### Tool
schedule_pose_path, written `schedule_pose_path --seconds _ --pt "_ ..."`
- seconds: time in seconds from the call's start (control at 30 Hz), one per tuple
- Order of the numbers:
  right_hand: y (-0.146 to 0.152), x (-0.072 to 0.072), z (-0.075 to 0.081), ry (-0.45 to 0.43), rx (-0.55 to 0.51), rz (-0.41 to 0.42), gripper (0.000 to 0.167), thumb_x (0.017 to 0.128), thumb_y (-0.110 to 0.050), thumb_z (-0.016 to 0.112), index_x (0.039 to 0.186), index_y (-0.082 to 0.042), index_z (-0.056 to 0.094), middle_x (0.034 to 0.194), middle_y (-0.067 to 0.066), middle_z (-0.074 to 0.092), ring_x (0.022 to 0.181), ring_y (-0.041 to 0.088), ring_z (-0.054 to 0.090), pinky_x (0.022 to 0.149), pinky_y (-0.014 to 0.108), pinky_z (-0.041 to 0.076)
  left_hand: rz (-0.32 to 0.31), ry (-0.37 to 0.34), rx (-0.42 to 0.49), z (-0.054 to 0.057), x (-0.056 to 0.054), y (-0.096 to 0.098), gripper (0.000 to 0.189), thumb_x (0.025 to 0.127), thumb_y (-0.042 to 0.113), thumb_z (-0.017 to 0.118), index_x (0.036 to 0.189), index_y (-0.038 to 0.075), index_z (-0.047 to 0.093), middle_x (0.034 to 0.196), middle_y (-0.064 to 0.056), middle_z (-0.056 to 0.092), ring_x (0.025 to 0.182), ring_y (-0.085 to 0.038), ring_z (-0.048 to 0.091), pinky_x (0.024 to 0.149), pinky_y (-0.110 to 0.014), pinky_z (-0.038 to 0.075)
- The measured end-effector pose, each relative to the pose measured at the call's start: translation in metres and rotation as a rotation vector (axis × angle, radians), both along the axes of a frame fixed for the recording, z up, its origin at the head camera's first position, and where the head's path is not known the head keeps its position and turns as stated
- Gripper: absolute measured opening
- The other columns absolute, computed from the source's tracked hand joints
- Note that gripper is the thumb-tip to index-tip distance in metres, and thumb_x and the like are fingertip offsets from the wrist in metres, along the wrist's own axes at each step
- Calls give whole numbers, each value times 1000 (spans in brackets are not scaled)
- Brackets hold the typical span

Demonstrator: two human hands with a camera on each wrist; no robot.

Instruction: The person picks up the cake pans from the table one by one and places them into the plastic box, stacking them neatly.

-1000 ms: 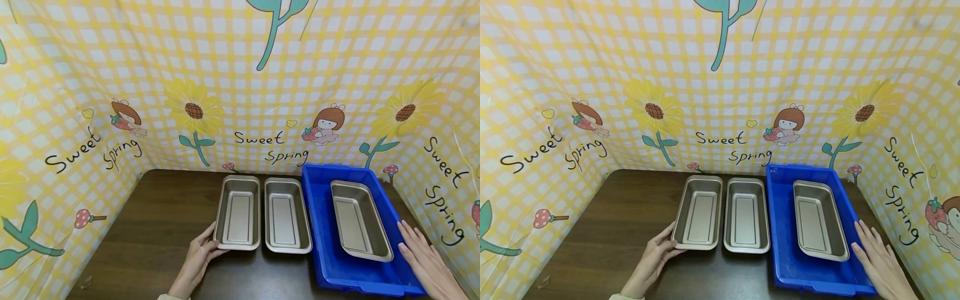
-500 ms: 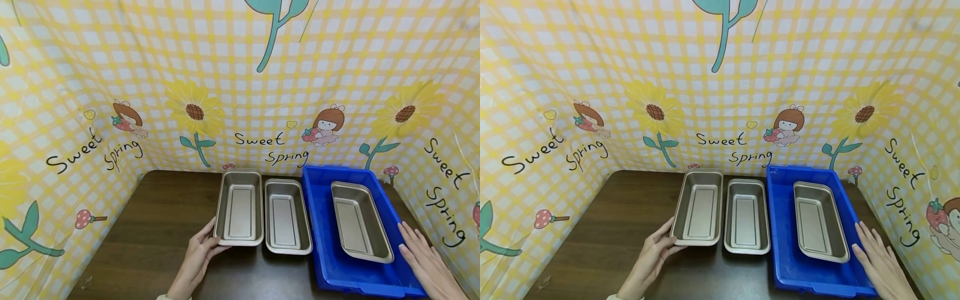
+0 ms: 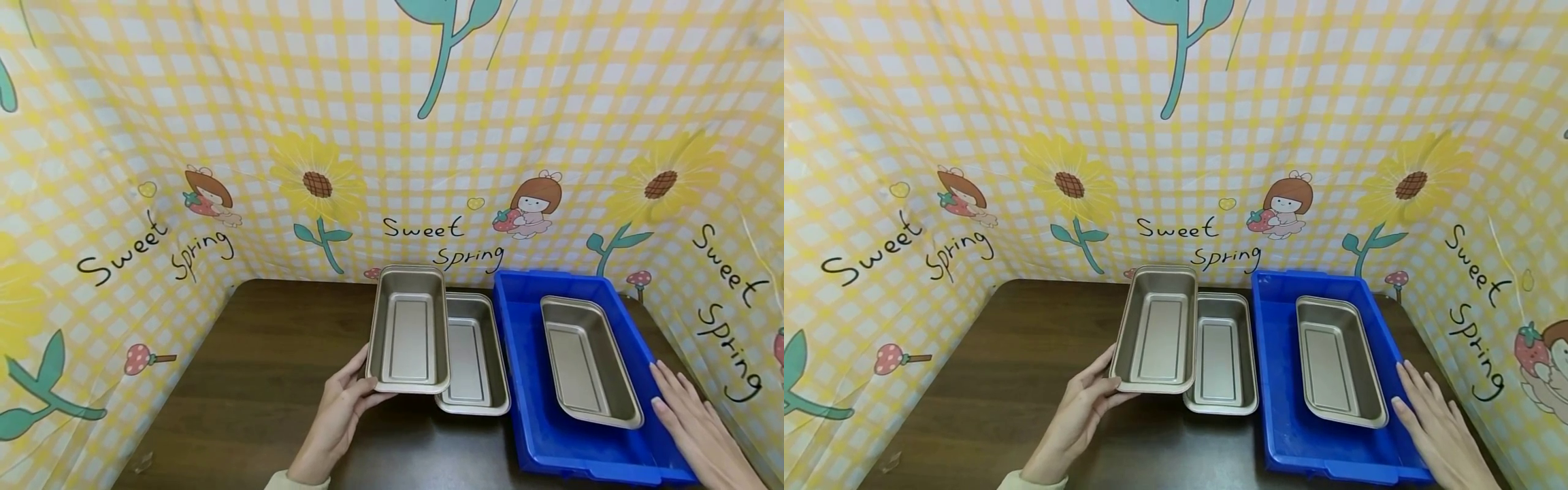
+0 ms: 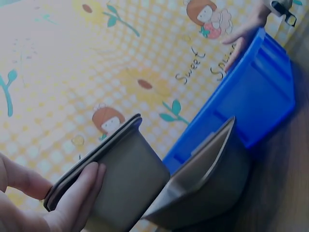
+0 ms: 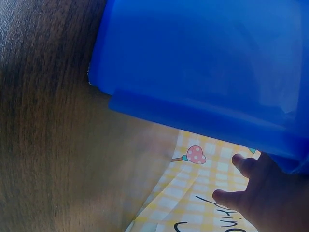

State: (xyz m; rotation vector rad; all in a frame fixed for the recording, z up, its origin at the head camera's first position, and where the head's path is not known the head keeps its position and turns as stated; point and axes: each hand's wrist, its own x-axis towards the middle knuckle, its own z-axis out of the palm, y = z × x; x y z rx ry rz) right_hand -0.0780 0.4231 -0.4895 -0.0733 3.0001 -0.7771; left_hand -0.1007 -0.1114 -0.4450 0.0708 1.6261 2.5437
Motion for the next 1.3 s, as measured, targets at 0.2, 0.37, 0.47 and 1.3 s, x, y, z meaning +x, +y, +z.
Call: schedule_pose_path --seconds 0.2,0.37,0.47,1.3 --pt "0 0 1 6 2 0 71 116 -43 27 169 -9 -6 173 26 -11 153 52 -23 109 78 -29 -53 -10 32 9 -2 17 70 98 -11 46 164 -7 23 165 -36 25 142 -45 45 102 -42 59" --pt "-4 -1 1 13 12 -6 71 116 -43 29 169 -9 -4 172 30 -8 153 54 -22 109 80 -27 -79 1 59 18 -6 36 70 96 -10 46 163 -9 24 164 -37 26 138 -44 49 100 -43 60" --pt "-5 -1 2 9 21 -5 72 116 -43 30 169 -9 -4 171 32 -8 152 55 -22 108 81 -26 -98 5 80 22 -9 50 70 95 -11 46 162 -9 25 164 -37 27 136 -46 51 100 -44 60" --pt "-5 -1 4 9 62 -5 72 116 -43 31 170 -12 -4 172 30 -7 152 56 -21 106 87 -20 -178 -51 162 26 -27 154 75 89 -19 47 161 -9 29 161 -35 35 130 -51 56 98 -52 60"
